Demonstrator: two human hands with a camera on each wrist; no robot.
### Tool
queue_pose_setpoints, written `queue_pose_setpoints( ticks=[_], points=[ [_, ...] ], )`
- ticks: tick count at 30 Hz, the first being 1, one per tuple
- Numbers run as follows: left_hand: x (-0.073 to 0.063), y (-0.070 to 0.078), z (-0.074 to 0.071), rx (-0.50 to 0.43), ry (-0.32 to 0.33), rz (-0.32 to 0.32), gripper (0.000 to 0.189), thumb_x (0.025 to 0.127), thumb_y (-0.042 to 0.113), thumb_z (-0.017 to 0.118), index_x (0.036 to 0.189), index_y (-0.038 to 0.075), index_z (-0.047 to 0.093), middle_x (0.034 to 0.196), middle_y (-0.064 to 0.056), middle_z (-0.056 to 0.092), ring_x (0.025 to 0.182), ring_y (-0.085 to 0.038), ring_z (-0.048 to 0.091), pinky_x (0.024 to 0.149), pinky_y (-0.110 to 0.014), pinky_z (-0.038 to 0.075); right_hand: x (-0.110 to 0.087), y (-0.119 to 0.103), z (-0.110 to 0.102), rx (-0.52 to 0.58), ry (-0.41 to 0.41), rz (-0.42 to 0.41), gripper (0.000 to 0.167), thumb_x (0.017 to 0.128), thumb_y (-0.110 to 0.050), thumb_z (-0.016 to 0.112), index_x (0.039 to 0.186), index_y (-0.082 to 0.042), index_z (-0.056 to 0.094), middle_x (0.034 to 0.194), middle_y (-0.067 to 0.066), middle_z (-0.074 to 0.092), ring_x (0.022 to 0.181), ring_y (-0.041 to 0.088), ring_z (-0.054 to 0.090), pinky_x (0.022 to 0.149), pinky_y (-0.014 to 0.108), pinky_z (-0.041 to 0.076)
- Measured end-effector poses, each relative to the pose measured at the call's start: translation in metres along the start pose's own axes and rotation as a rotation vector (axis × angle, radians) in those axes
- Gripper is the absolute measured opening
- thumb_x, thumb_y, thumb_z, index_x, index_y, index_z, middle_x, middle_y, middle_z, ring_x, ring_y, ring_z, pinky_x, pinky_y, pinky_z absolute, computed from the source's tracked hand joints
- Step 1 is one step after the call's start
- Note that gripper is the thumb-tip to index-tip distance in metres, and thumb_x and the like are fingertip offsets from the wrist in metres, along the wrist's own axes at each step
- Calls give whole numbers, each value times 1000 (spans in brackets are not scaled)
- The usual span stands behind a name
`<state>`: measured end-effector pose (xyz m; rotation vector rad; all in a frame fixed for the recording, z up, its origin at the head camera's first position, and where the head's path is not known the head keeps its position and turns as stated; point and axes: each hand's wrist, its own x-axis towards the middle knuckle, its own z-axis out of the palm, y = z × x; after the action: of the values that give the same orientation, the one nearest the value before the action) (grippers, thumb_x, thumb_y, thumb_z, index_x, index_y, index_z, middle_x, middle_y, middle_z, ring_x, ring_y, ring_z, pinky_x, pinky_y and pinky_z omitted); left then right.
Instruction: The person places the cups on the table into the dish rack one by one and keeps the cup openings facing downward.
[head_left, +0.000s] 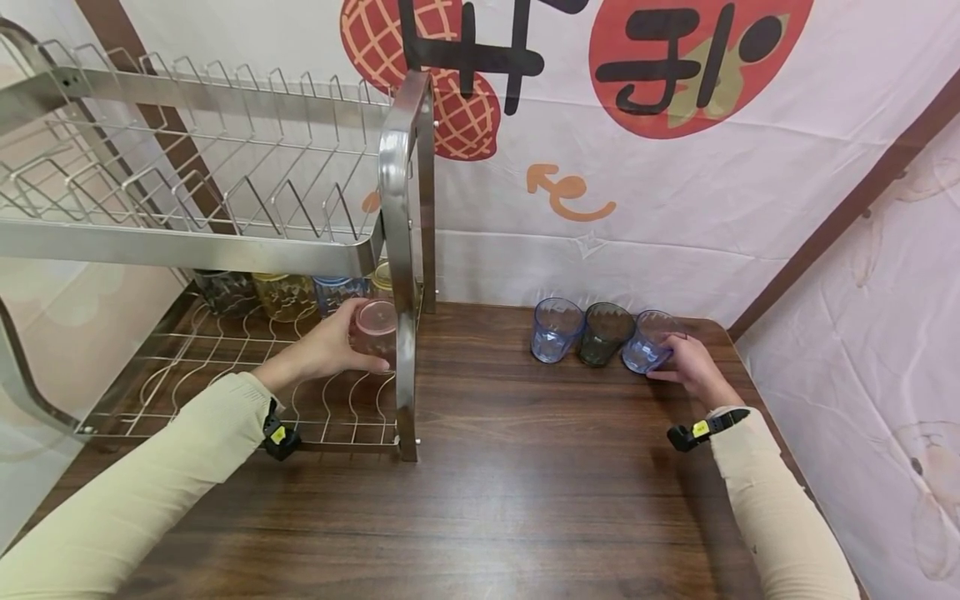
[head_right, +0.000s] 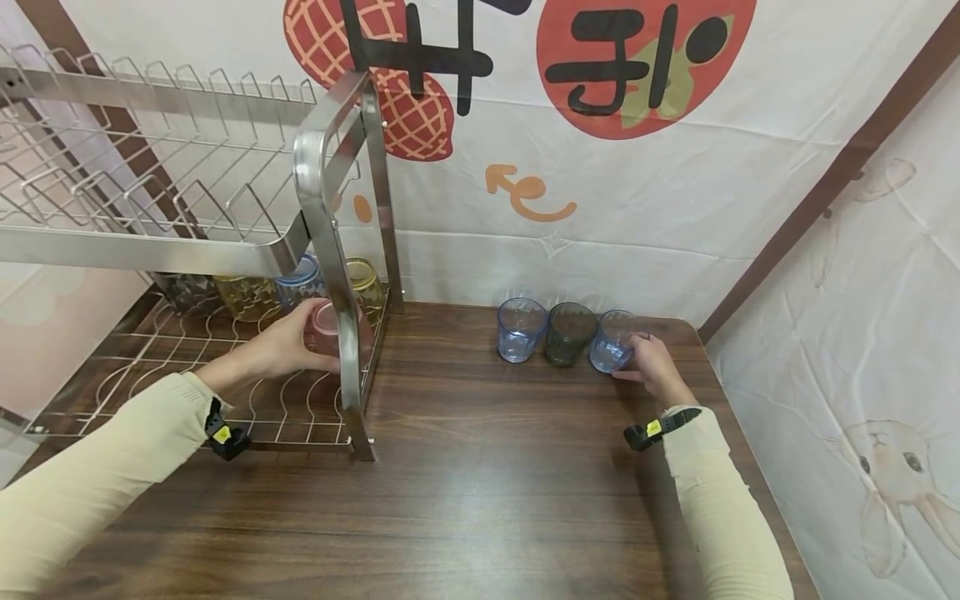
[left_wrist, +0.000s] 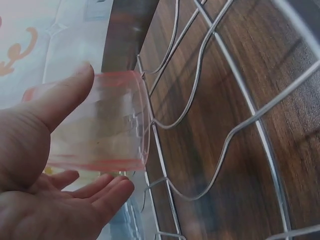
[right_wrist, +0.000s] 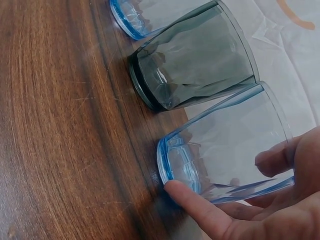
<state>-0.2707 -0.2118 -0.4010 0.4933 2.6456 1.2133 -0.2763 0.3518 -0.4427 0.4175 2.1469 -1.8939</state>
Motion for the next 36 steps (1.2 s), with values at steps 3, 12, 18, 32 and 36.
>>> queue_pose_setpoints(
  ticks=[3, 12, 18, 32, 36],
  points=[
    [-2, 0, -4, -18, -3, 12, 103, 78, 17, 91, 152, -9, 23, 131, -31, 52, 121, -45, 53, 101, -58, 45, -1, -1, 0, 5, -1, -3, 58, 104, -8, 25, 158, 9, 11, 161, 27, 9, 135, 36, 31, 101, 50, 51],
    [-10, 3, -18, -32, -16, -23, 100, 86, 18, 84, 155, -10, 18, 141, -36, 44, 131, -51, 46, 109, -58, 42, -3, 0, 1, 41, 23, 7, 58, 104, -8, 26, 157, 10, 15, 158, 24, 15, 132, 32, 35, 100, 51, 51],
    [-22, 7, -25, -5, 3, -67, 87, 93, 26, 77, 153, -11, 24, 142, -38, 44, 130, -50, 48, 106, -57, 45, -6, -2, 1, 34, 21, -3, 58, 103, -7, 26, 158, 9, 15, 161, 25, 12, 136, 33, 31, 101, 51, 51],
    [-38, 17, -36, -11, 89, -27, 49, 100, 22, 67, 136, -8, 52, 133, -30, 58, 116, -41, 64, 81, -17, 52, -4, 1, -4, 35, 35, -4, 57, 104, -6, 24, 159, 7, 15, 163, 24, 10, 135, 33, 32, 101, 53, 50],
    [-44, 22, -40, 31, 110, -19, 40, 101, 22, 66, 131, -3, 58, 128, -25, 63, 113, -37, 65, 80, -17, 51, -7, -1, -5, 19, 47, -18, 57, 103, -5, 24, 158, 8, 17, 160, 26, 13, 129, 32, 38, 100, 51, 52]
  ],
)
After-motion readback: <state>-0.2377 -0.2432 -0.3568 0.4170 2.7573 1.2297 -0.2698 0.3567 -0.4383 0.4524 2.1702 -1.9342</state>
